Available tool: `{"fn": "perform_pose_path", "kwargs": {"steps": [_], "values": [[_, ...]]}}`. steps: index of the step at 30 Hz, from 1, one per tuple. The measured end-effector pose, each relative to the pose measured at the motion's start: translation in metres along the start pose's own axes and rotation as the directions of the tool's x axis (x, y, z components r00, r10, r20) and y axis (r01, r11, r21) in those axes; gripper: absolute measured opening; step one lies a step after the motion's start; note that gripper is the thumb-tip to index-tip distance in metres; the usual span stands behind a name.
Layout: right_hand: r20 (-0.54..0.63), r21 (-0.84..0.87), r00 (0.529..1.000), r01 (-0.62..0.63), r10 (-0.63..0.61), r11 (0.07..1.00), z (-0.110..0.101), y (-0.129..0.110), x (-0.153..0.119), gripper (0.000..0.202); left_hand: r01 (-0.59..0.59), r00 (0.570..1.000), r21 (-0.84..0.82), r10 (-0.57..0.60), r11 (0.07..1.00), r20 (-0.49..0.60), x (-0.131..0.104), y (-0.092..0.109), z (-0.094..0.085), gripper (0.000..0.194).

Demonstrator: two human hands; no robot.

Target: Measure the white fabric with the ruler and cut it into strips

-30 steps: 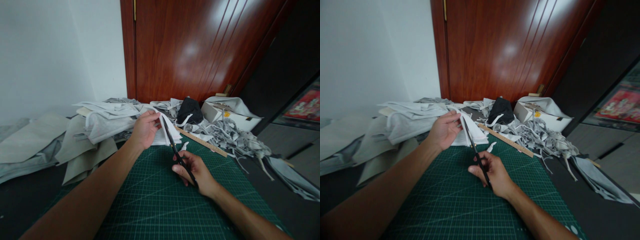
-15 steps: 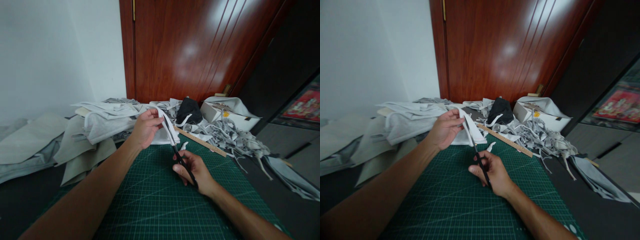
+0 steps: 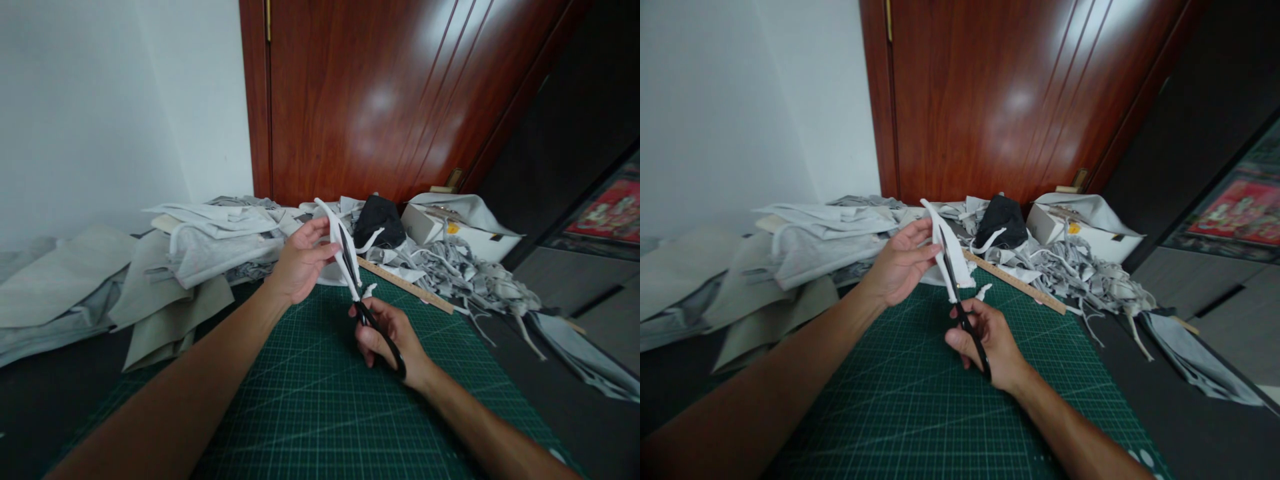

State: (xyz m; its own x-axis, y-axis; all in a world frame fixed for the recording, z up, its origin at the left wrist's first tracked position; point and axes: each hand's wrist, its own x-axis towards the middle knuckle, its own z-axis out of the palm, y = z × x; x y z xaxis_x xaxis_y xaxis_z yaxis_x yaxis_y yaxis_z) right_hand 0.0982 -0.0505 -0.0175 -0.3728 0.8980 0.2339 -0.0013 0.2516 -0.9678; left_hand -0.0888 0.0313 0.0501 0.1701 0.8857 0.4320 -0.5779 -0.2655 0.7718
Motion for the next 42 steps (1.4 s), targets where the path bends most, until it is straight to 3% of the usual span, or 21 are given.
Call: {"fn": "perform_pose_path", "kwargs": {"steps": [9, 26, 33, 42], "values": [[-0.010, 0.034, 1.000, 0.027, -0.027, 0.999, 0.000, 0.001, -0.001, 0.057, -0.006, 1.000, 0.052, 0.006, 0.999, -0.005, -0.004, -0.010, 0.004, 0.047], [-0.039, 0.014, 0.999, -0.037, 0.037, 0.999, 0.002, -0.006, 0.000, 0.062, 0.027, 0.998, 0.046, -0.024, 0.999, -0.062, -0.006, -0.012, 0.008, 0.051], [-0.021, 0.030, 0.999, -0.042, 0.042, 0.999, 0.000, -0.006, 0.000, 0.063, 0.068, 0.996, -0.097, -0.072, 0.993, -0.045, -0.004, -0.011, 0.006, 0.051], [0.007, 0.029, 0.999, -0.032, 0.032, 0.999, 0.000, -0.005, 0.000, 0.063, 0.013, 0.998, -0.162, -0.024, 0.987, -0.063, -0.003, -0.015, 0.006, 0.054]]}}
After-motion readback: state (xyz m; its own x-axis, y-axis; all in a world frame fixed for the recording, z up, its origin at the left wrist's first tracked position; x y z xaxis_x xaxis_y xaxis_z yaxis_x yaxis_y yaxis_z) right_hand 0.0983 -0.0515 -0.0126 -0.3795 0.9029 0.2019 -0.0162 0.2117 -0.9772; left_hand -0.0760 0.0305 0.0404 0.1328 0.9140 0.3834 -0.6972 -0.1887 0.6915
